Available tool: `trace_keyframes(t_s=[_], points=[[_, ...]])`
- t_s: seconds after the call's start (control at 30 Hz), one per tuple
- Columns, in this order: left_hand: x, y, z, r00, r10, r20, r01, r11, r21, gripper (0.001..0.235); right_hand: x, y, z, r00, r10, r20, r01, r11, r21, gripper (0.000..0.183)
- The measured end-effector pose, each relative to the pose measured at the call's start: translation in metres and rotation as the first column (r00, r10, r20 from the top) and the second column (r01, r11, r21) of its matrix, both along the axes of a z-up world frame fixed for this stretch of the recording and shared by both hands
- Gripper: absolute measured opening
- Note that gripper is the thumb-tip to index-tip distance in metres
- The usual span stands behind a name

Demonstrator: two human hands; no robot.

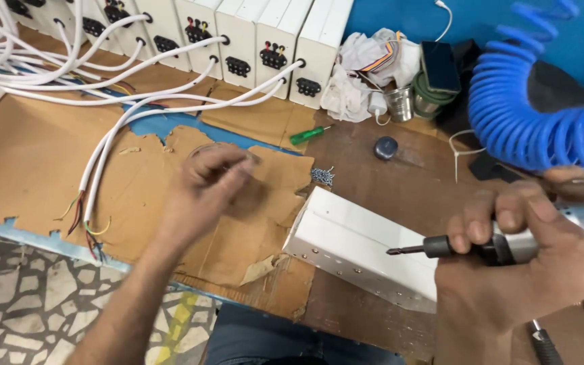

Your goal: The person uses a pneumatic screwdriver to drive screws into white electrical boxes on a workbench. They repeatedly pick up screws, align them with pre-drilled holes, and tighten them while holding the box steady. The person occasionally flips the box to check alignment and continues the process across multiple units.

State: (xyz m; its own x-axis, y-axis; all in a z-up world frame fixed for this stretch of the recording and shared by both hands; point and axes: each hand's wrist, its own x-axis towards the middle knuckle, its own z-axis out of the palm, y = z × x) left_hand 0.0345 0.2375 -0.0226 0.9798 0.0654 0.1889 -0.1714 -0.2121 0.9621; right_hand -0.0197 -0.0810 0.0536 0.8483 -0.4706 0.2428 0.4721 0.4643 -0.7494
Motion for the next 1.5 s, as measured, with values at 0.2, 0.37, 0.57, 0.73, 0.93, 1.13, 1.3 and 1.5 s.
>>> trace_keyframes(t_s=[0.2, 0.37, 0.57, 0.73, 0.93, 1.13, 1.3, 1.5], points=[[-0.024, -0.046, -0.002, 0.978, -0.197, -0.074, 0.151, 0.902, -0.404, 0.019, -0.002, 0.035, 0.019, 0.995, 0.067, 0.067, -0.056, 0.986, -0.157, 0.027], [-0.034, -0.062, -0.001, 0.969, -0.232, -0.090, 0.155, 0.847, -0.509, 0.019, -0.004, 0.037, 0.019, 0.993, 0.087, 0.078, -0.074, 0.986, -0.150, 0.027], [-0.049, -0.078, 0.003, 0.916, -0.388, -0.102, 0.216, 0.692, -0.688, 0.022, -0.002, 0.043, 0.021, 0.986, 0.109, 0.129, -0.103, 0.993, -0.050, 0.025], [-0.058, -0.087, 0.010, 0.876, -0.469, -0.110, 0.211, 0.578, -0.788, 0.023, 0.000, 0.047, 0.019, 0.971, 0.148, 0.189, -0.150, 0.989, -0.004, 0.017], [-0.060, -0.094, 0.012, 0.875, -0.453, -0.172, 0.186, 0.640, -0.745, 0.021, 0.001, 0.052, 0.018, 0.985, 0.107, 0.132, -0.096, 0.991, -0.088, 0.025], [-0.064, -0.102, 0.009, 0.896, -0.426, -0.126, 0.195, 0.632, -0.750, 0.020, 0.003, 0.055, 0.014, 0.987, 0.079, 0.141, -0.071, 0.995, -0.064, 0.025], [-0.070, -0.100, 0.024, 0.970, -0.216, 0.107, 0.241, 0.850, -0.468, 0.010, 0.006, 0.059, 0.011, 0.981, 0.126, 0.145, -0.110, 0.987, -0.118, 0.025], [-0.065, -0.099, 0.023, 0.985, -0.110, 0.133, 0.138, 0.964, -0.227, 0.046, 0.021, 0.053, -0.009, 0.967, 0.208, 0.147, -0.190, 0.974, -0.126, 0.033]])
